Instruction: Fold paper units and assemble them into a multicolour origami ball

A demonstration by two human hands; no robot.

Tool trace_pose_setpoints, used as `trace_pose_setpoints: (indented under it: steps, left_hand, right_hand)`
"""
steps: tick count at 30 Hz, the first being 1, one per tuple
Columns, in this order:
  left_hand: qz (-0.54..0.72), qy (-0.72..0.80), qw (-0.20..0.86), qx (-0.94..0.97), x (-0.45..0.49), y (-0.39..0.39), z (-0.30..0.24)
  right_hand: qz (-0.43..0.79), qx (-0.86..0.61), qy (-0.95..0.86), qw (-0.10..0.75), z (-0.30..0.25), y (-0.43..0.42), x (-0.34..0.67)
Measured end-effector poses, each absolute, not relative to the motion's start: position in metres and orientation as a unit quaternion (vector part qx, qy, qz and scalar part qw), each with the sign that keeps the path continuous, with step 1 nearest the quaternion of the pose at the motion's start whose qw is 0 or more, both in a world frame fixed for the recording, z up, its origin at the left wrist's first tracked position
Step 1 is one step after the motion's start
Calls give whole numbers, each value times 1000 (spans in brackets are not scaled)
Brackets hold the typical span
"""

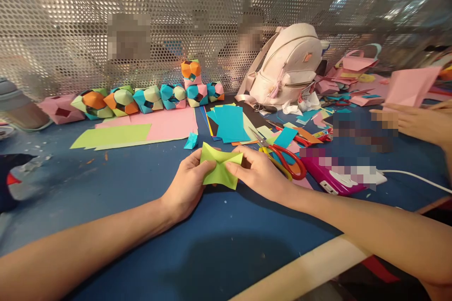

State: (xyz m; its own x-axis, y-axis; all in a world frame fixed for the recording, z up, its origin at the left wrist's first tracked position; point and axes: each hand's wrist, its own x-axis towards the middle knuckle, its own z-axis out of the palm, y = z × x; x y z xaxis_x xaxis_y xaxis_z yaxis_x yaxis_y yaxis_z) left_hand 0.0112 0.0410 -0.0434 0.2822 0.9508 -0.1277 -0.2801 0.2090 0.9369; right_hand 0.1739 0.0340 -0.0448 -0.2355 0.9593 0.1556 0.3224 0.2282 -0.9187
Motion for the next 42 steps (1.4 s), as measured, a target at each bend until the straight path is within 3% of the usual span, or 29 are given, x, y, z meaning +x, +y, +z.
trace_pose_setpoints:
  steps: [20, 42]
  left_hand:
    - [448, 410, 650, 456, 7, 43, -49]
    - [415, 372, 634, 536, 10, 38, -47]
  right_hand:
    - [356, -463, -684, 438, -43, 35, 175]
    - [394, -429, -655, 480, -43, 38, 176]
